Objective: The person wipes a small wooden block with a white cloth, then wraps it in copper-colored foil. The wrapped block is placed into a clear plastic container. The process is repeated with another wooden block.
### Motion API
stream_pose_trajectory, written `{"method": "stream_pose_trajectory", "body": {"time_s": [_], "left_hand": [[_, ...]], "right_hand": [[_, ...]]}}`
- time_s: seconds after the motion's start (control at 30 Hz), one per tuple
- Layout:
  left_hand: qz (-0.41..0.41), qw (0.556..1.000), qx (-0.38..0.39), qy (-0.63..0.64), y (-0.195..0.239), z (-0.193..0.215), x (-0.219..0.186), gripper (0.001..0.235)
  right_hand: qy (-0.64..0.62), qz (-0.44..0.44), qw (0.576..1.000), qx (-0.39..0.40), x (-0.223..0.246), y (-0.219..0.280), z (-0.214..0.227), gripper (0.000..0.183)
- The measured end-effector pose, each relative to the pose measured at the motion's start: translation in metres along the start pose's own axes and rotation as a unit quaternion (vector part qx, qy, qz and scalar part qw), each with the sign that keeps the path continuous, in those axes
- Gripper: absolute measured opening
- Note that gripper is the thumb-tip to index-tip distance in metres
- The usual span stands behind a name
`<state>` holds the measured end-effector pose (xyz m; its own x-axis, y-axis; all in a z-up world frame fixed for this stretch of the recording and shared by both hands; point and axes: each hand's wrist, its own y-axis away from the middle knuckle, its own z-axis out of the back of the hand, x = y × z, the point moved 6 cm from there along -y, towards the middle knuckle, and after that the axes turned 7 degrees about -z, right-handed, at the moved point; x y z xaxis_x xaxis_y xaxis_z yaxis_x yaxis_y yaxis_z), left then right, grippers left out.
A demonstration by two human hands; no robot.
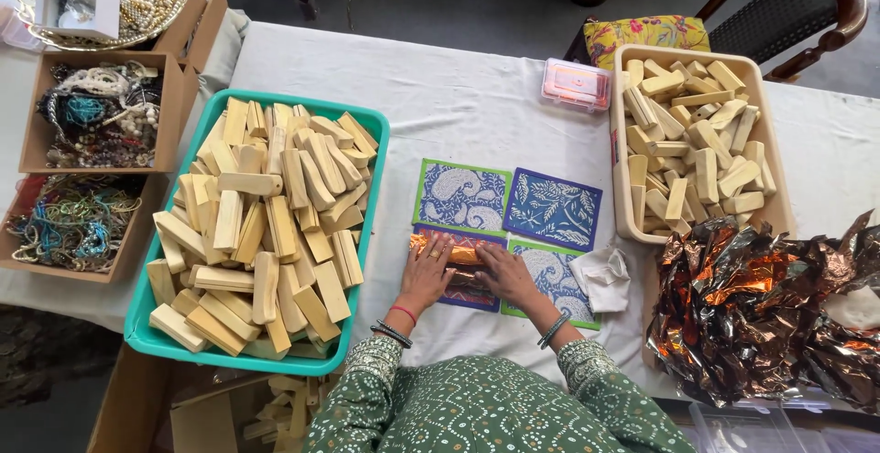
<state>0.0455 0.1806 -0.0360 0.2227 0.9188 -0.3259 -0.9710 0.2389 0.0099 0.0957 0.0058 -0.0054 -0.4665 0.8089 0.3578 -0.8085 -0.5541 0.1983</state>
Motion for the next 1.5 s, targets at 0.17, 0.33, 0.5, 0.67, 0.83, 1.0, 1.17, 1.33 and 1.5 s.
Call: {"method": "stream_pose_trajectory", "body": {"time_s": [0.17,0.33,0.5,0.67,0.83,1.0,1.17,1.33,1.5], "left_hand": [[-0.027,0.999,-0.009,-0.045,0.004,0.007,-0.001,0.068],[-0.015,1.000,0.007,-0.018,0.000,0.021,-0.025,0.066],[-0.031,0.998,-0.040,-0.032,-0.003,0.021,-0.063,0.067],[-0.061,0.995,-0.058,-0.047,-0.004,-0.005,-0.061,0.067],[-0.048,0.997,-0.054,-0.025,-0.004,0.013,-0.072,0.063],[0.236,0.929,-0.186,0.216,0.031,-0.003,-0.016,0.028],[0.201,0.921,-0.281,0.182,0.047,0.090,-0.046,0.029],[0.069,0.935,-0.335,0.090,0.053,0.090,-0.054,0.036],[0.199,0.872,-0.241,0.376,0.043,0.032,-0.031,0.029]], "right_hand": [[-0.005,0.018,0.999,-0.026,-0.009,0.011,0.002,0.063],[-0.037,-0.066,0.996,-0.036,-0.041,0.034,0.008,0.057],[-0.144,-0.094,0.973,-0.156,-0.071,0.081,0.032,0.038],[-0.173,-0.157,0.956,-0.176,-0.104,0.124,0.045,0.032],[-0.234,-0.219,0.931,-0.174,-0.129,0.160,0.051,0.026],[-0.271,-0.318,0.888,-0.190,-0.159,0.168,0.048,0.025],[-0.224,-0.239,0.893,-0.307,-0.167,0.174,0.056,0.018],[-0.289,-0.327,0.885,-0.161,-0.180,0.225,0.031,0.019],[-0.227,-0.305,0.913,0.146,-0.197,0.331,0.040,0.031]]}}
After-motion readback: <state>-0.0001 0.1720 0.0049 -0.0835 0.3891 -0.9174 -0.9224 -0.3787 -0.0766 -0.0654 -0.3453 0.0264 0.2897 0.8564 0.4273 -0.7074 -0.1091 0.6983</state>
